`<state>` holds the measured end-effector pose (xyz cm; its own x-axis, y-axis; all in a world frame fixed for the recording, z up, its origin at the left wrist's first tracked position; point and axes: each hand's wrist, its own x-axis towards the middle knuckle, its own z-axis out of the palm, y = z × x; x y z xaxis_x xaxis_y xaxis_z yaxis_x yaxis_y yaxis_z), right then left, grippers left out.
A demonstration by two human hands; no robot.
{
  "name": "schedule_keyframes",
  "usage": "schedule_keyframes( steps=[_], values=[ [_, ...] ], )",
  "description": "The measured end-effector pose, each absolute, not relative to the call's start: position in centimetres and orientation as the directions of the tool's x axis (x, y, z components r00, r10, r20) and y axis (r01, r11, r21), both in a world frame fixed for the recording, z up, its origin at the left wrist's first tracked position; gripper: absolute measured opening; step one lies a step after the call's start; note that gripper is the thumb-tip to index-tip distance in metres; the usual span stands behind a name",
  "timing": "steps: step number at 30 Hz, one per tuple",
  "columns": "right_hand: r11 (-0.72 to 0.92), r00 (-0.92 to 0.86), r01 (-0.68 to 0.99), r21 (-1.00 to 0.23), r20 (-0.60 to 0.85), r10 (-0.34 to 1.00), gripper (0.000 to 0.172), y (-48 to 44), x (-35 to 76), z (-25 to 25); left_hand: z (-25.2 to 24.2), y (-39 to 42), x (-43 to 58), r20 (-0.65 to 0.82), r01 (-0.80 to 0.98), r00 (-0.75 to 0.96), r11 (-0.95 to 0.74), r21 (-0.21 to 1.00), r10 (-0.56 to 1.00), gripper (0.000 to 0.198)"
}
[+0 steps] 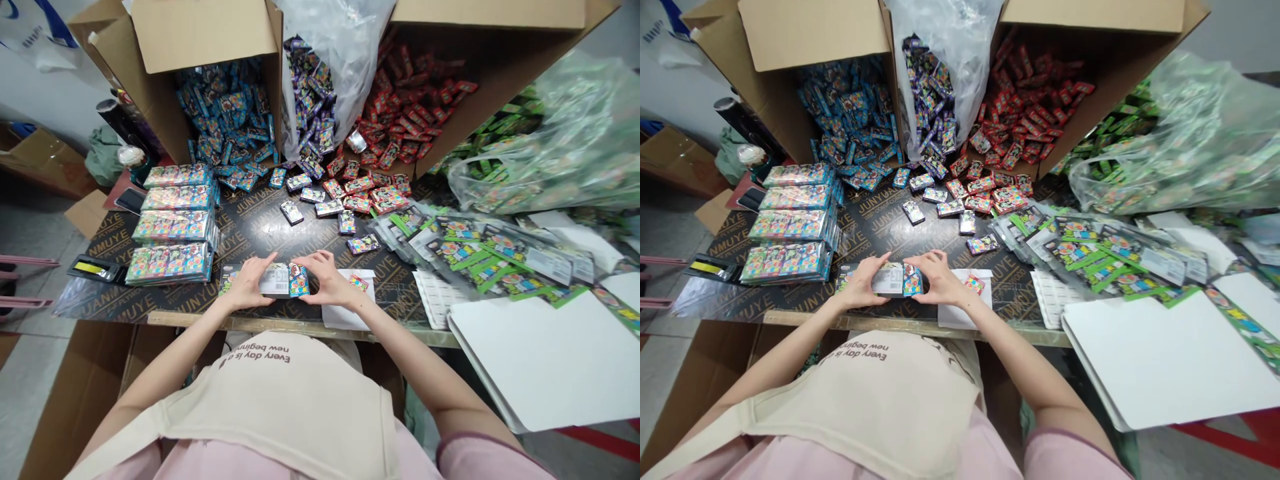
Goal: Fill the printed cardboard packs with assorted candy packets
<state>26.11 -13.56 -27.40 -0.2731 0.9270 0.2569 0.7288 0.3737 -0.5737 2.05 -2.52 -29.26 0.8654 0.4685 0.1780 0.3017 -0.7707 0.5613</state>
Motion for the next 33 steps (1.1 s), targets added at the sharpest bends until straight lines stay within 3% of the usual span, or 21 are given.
schedule_keyframes(
  steps=[7, 12, 18, 22, 27, 33],
  values=[
    [0.316, -0.211, 0.671, -0.671, 0.235, 0.949, 0.076, -13.8, 26.3, -27.6, -29.3, -3.2, 2.2, 0.147, 0.281, 0.866, -0.707, 0.65, 0.478, 0.107],
    [0.423, -0.343, 0.735, -0.53, 0.248, 0.906, 0.066, -13.7, 26.0, -26.9, -29.9, -3.4, 2.1, 0.199, 0.257, 0.869, -0.756, 0.602, 0.453, 0.102],
    [0.33, -0.152, 0.697, -0.637, 0.318, 0.936, 0.066, -13.9, 26.6, -26.4, -29.8, -2.9, 1.9, 0.235, 0.258, 0.802, -0.673, 0.693, 0.549, 0.104],
    [0.264, -0.052, 0.817, -0.512, 0.39, 0.919, 0.065, -14.1, 26.3, -25.7, -29.5, -2.3, 2.0, 0.253, 0.323, 0.74, -0.659, 0.679, 0.623, 0.109],
    [0.171, 0.066, 0.891, -0.421, 0.492, 0.868, 0.067, -14.2, 25.8, -25.1, -29.4, -2.1, 2.2, 0.241, 0.315, 0.778, -0.692, 0.649, 0.581, 0.114],
    [0.254, -0.099, 0.872, -0.418, 0.358, 0.928, 0.064, -14.1, 25.5, -25.4, -29.1, -2.1, 2.4, 0.241, 0.313, 0.775, -0.686, 0.657, 0.584, 0.117]
  ],
)
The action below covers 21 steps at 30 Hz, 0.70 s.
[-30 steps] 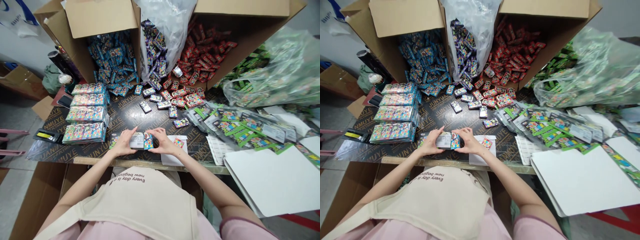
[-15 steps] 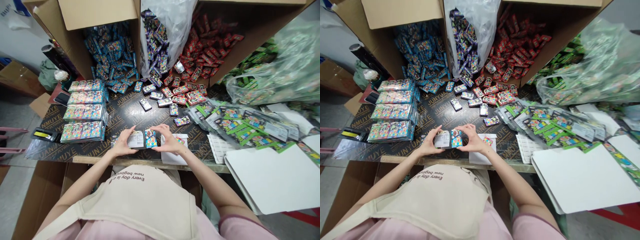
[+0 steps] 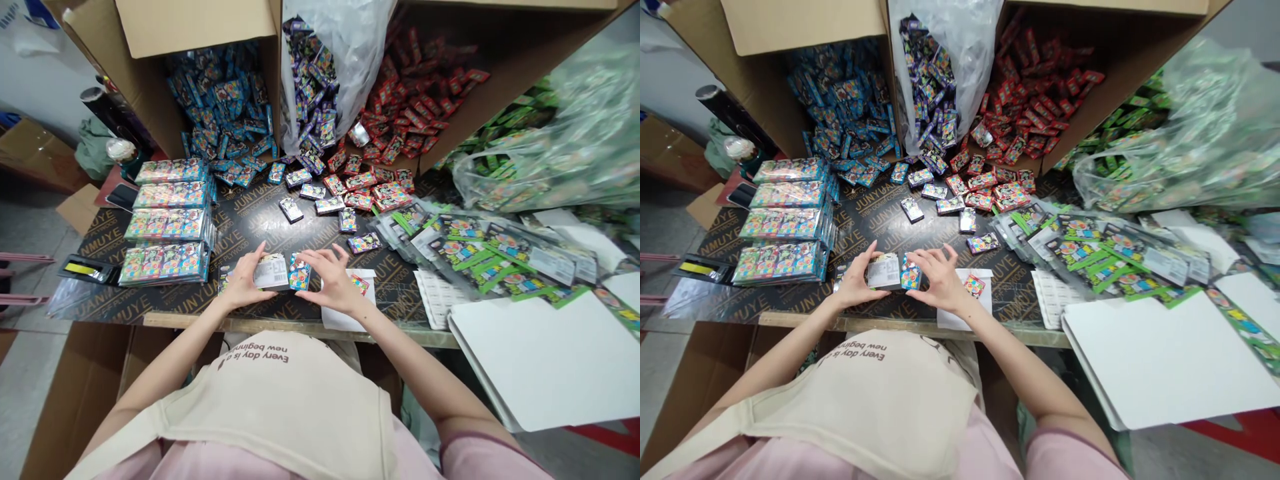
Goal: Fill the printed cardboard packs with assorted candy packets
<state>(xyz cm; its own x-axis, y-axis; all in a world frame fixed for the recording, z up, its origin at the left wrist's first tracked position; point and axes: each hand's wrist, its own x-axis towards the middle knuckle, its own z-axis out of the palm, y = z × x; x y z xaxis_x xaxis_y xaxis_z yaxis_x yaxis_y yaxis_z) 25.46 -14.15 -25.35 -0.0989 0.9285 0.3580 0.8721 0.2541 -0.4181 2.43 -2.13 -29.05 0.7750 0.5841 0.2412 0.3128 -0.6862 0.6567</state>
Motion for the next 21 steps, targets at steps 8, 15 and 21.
schedule_keyframes(
  steps=[8, 15, 21],
  values=[
    [0.313, -0.169, 0.745, -0.589, 0.288, 0.943, 0.078, -13.1, 25.7, -27.4, -28.8, -2.3, 2.6, 0.197, 0.304, 0.824, -0.707, 0.639, 0.532, 0.121],
    [0.254, 0.011, 0.709, -0.659, 0.37, 0.929, 0.071, -13.6, 24.8, -28.5, -29.1, -1.9, 2.8, 0.258, 0.345, 0.744, -0.686, 0.641, 0.616, 0.118],
    [0.004, 0.265, 0.809, -0.588, 0.37, 0.89, 0.049, -6.1, 26.4, -29.5, -29.7, -2.3, 3.4, 0.199, 0.432, 0.755, -0.702, 0.566, 0.625, 0.121]
  ],
)
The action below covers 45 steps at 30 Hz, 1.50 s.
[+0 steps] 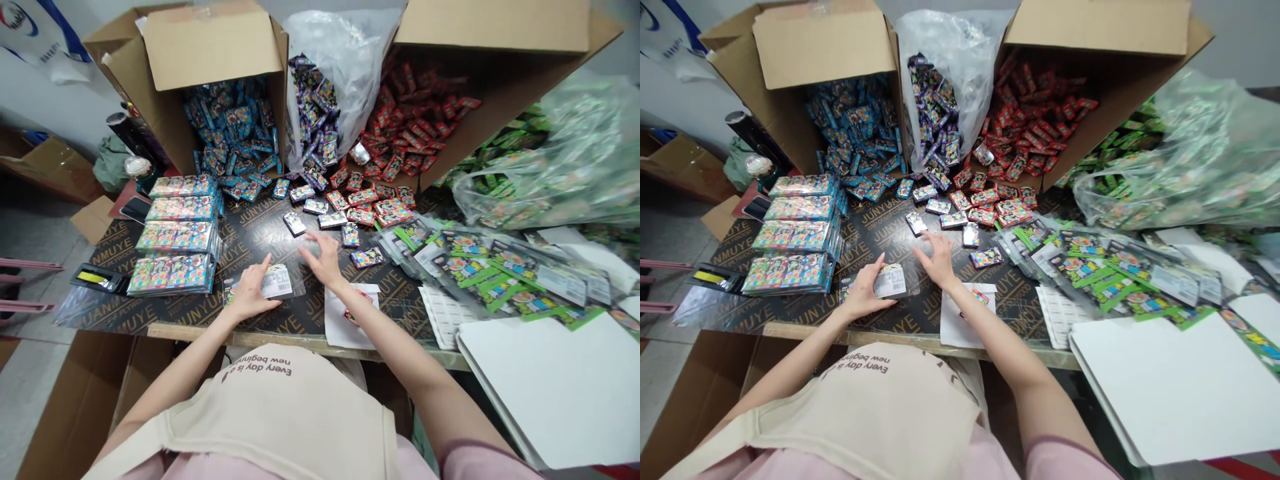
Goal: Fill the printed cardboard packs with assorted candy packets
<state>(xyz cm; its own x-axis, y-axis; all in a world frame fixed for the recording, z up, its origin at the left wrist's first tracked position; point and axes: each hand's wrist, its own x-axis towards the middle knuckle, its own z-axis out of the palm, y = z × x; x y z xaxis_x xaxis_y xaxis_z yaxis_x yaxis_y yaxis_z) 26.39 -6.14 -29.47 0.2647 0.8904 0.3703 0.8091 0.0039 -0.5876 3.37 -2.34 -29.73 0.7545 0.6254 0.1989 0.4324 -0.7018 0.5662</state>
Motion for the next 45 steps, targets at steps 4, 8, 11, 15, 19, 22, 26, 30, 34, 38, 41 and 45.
schedule_keyframes(
  steps=[4, 8, 11, 15, 19, 22, 26, 30, 34, 38, 41, 45],
  values=[
    [-0.133, 0.365, 0.746, -0.653, 0.234, 0.901, 0.066, 0.6, 28.6, -30.1, -30.9, -2.6, 3.6, 0.068, 0.491, 0.805, -0.727, 0.48, 0.589, 0.108],
    [-0.046, 0.301, 0.544, -0.838, 0.144, 0.943, 0.044, 0.9, 26.9, -30.2, -30.8, -2.5, 4.1, 0.088, 0.467, 0.68, -0.523, 0.713, 0.728, 0.089],
    [-0.06, 0.138, 0.014, -0.998, -0.057, 0.989, 0.042, -3.1, 24.0, -29.9, -29.6, -2.1, 5.0, -0.049, 0.188, 0.415, -0.033, 0.982, 0.908, 0.067],
    [-0.126, -0.032, -0.1, -0.987, -0.124, 0.992, 0.049, -9.1, 22.6, -28.9, -28.0, -2.0, 6.4, -0.379, -0.135, 0.397, 0.461, 0.877, 0.836, 0.053],
    [0.185, 0.004, 0.447, -0.875, 0.208, 0.978, 0.092, -12.0, 24.0, -27.3, -27.3, -3.0, 7.1, -0.44, -0.111, 0.442, 0.534, 0.838, 0.782, 0.046],
    [0.33, -0.169, 0.605, -0.725, 0.287, 0.943, 0.092, -12.7, 24.4, -26.5, -27.5, -4.0, 7.4, -0.44, -0.023, 0.526, 0.53, 0.848, 0.728, 0.043],
    [0.337, -0.126, 0.709, -0.62, 0.359, 0.925, 0.074, -12.8, 25.1, -26.7, -28.4, -3.9, 6.4, -0.202, 0.167, 0.603, 0.126, 0.978, 0.772, 0.051],
    [0.218, -0.005, 0.832, -0.51, 0.387, 0.922, 0.071, -13.3, 27.1, -28.3, -30.0, -3.2, 4.2, 0.108, 0.425, 0.738, -0.583, 0.692, 0.666, 0.093],
    [0.179, -0.025, 0.887, -0.426, 0.342, 0.939, 0.068, -14.0, 27.6, -29.9, -31.1, -3.2, 3.3, 0.046, 0.495, 0.818, -0.741, 0.454, 0.574, 0.107],
    [0.195, -0.055, 0.858, -0.475, 0.292, 0.955, 0.073, -14.4, 26.6, -30.2, -30.7, -3.2, 3.4, 0.124, 0.461, 0.812, -0.758, 0.462, 0.57, 0.113],
    [0.284, -0.164, 0.78, -0.558, 0.256, 0.953, 0.08, -14.4, 26.0, -30.0, -30.1, -2.9, 3.4, 0.158, 0.385, 0.846, -0.788, 0.481, 0.51, 0.116],
    [0.34, -0.239, 0.717, -0.608, 0.244, 0.94, 0.083, -14.1, 26.2, -29.9, -29.5, -2.7, 3.3, 0.159, 0.311, 0.888, -0.819, 0.482, 0.431, 0.116]
  ],
)
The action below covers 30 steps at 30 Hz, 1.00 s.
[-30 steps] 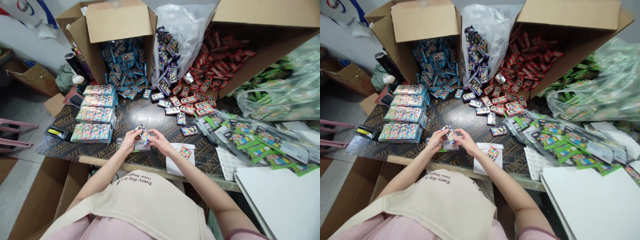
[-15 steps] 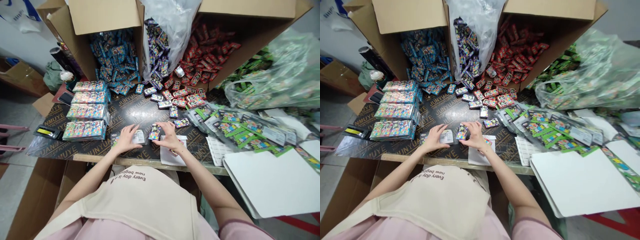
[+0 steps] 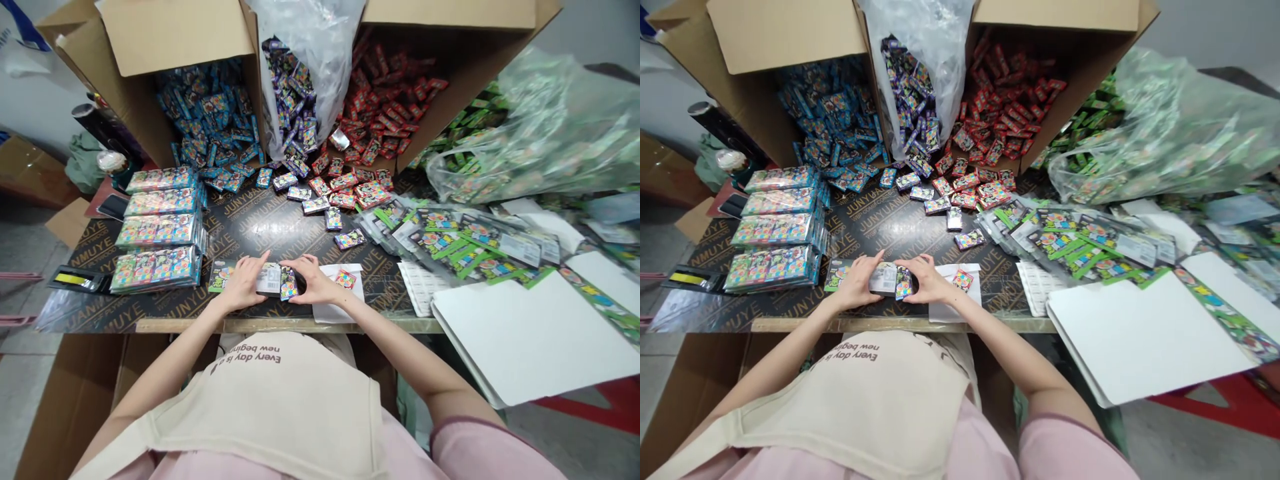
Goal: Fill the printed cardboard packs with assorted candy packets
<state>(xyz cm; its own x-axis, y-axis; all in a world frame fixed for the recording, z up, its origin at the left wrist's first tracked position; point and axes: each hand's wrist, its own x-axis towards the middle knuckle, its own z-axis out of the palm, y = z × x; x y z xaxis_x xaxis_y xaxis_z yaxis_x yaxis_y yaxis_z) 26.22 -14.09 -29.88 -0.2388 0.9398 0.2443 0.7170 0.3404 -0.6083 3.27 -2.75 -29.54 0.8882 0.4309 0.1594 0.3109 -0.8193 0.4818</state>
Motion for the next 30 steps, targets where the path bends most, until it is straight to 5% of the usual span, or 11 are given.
schedule_keyframes(
  steps=[10, 13, 15, 18, 20, 26, 30],
  values=[
    [0.284, -0.162, 0.779, -0.559, 0.258, 0.952, 0.086, -14.3, 25.7, -29.4, -29.5, -2.5, 3.2, 0.144, 0.317, 0.87, -0.759, 0.569, 0.472, 0.112],
    [0.189, -0.022, 0.807, -0.56, 0.291, 0.957, 0.089, -15.0, 24.9, -29.5, -29.7, -2.5, 3.3, 0.162, 0.357, 0.829, -0.729, 0.584, 0.535, 0.113],
    [0.109, 0.094, 0.799, -0.591, 0.302, 0.949, 0.08, -15.4, 24.3, -29.5, -29.8, -2.6, 3.5, 0.185, 0.373, 0.797, -0.711, 0.596, 0.574, 0.115],
    [0.161, 0.033, 0.772, -0.615, 0.291, 0.956, 0.058, -14.9, 24.4, -29.5, -29.9, -2.7, 4.1, 0.205, 0.377, 0.789, -0.72, 0.583, 0.579, 0.115],
    [0.136, 0.057, 0.809, -0.572, 0.307, 0.95, 0.049, -13.3, 26.5, -29.4, -30.1, -2.7, 4.5, 0.195, 0.392, 0.792, -0.728, 0.563, 0.578, 0.115],
    [-0.431, 0.494, 0.864, -0.261, 0.272, 0.825, 0.054, -6.1, 40.0, -28.2, -31.6, -2.2, 4.4, 0.088, 0.461, 0.818, -0.739, 0.491, 0.569, 0.108],
    [-0.446, 0.468, 0.881, -0.158, 0.165, 0.868, 0.042, -4.7, 44.0, -27.3, -32.0, -1.8, 3.9, 0.098, 0.469, 0.804, -0.726, 0.503, 0.586, 0.096]
  ],
)
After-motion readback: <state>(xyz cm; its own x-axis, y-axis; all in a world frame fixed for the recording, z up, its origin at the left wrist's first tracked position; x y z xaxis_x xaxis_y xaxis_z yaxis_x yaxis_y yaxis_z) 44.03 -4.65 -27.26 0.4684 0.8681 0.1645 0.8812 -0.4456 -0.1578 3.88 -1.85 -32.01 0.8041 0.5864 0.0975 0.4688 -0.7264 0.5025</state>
